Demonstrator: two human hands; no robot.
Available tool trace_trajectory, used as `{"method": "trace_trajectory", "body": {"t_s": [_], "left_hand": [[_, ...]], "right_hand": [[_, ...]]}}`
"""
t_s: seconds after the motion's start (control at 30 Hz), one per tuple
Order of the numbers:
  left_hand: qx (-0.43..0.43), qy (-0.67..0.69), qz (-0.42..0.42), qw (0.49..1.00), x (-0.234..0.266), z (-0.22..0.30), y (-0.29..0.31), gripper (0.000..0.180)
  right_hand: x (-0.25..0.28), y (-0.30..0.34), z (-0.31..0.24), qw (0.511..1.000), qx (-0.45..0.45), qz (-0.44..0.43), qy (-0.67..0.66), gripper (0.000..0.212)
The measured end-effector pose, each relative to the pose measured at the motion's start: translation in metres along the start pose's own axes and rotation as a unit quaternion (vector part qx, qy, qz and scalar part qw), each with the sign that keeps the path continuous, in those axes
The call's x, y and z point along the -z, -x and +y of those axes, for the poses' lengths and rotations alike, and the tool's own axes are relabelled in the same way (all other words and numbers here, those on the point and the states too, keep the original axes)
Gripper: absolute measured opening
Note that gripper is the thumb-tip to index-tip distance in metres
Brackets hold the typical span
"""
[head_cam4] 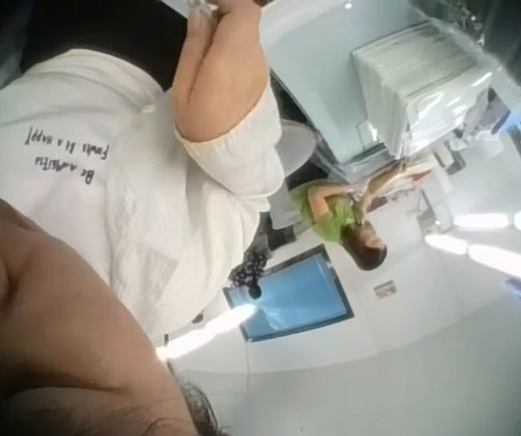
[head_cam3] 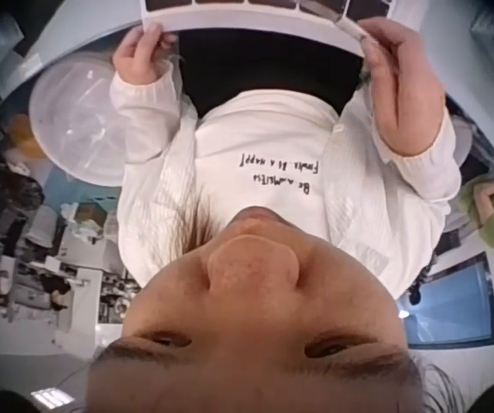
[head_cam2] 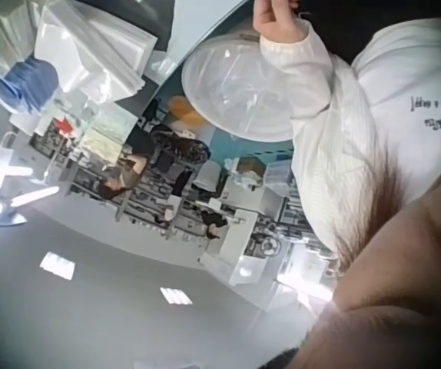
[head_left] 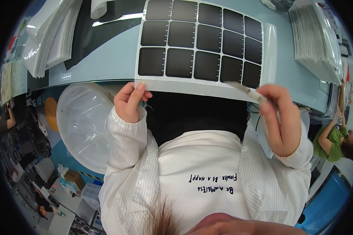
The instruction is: Assembling a grid of solar cells onto a backing sheet at a production workstation.
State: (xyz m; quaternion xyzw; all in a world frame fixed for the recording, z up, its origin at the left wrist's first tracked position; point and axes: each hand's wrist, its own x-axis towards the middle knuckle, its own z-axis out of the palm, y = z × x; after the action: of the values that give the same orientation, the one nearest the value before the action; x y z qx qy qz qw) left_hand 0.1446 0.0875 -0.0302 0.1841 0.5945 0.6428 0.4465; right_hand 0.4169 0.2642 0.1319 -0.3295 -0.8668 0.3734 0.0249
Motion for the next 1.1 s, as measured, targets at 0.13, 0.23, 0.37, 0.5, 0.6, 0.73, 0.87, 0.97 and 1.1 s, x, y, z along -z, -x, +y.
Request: {"method": "trace_trajectory", "body": {"t_s": [0.13, 0.23, 0.37, 0.5, 0.6, 0.73, 0.87, 0.97, 1.1], "left_hand": [[0.001, -0.056, 0.036, 0.998, -0.002, 0.001, 0.003, 0.021], [0.000, -0.067, 0.038, 0.997, -0.006, 0.000, 0.001, 0.021], [-0.004, -0.066, 0.031, 0.997, -0.007, -0.001, 0.002, 0.021], [0.000, -0.061, 0.034, 0.998, -0.006, 0.000, 0.003, 0.022], [-0.014, -0.045, 0.027, 0.999, -0.002, -0.002, 0.001, 0.021], [-0.020, -0.054, 0.041, 0.998, -0.004, 0.002, 0.002, 0.020], [-0.019, -0.069, 0.048, 0.996, -0.006, 0.001, 0.003, 0.019], [-0.020, -0.068, 0.045, 0.996, -0.006, 0.001, 0.003, 0.018], [-0.018, -0.060, 0.057, 0.996, -0.010, 0.002, 0.004, 0.018]], "right_hand": [[-0.011, -0.059, -0.015, 0.980, 0.174, 0.043, 0.087, 0.020], [-0.037, -0.090, -0.022, 0.952, 0.266, 0.046, 0.145, 0.018], [-0.074, -0.110, -0.027, 0.938, 0.292, 0.037, 0.185, 0.017], [-0.086, -0.115, -0.030, 0.936, 0.305, 0.014, 0.175, 0.020], [-0.090, -0.116, -0.026, 0.931, 0.309, -0.001, 0.194, 0.023], [-0.095, -0.113, -0.024, 0.932, 0.307, 0.003, 0.192, 0.024], [-0.096, -0.113, -0.019, 0.927, 0.314, -0.007, 0.208, 0.026], [-0.095, -0.113, -0.018, 0.925, 0.315, -0.007, 0.213, 0.026], [-0.094, -0.112, -0.018, 0.925, 0.314, -0.015, 0.214, 0.027]]}}
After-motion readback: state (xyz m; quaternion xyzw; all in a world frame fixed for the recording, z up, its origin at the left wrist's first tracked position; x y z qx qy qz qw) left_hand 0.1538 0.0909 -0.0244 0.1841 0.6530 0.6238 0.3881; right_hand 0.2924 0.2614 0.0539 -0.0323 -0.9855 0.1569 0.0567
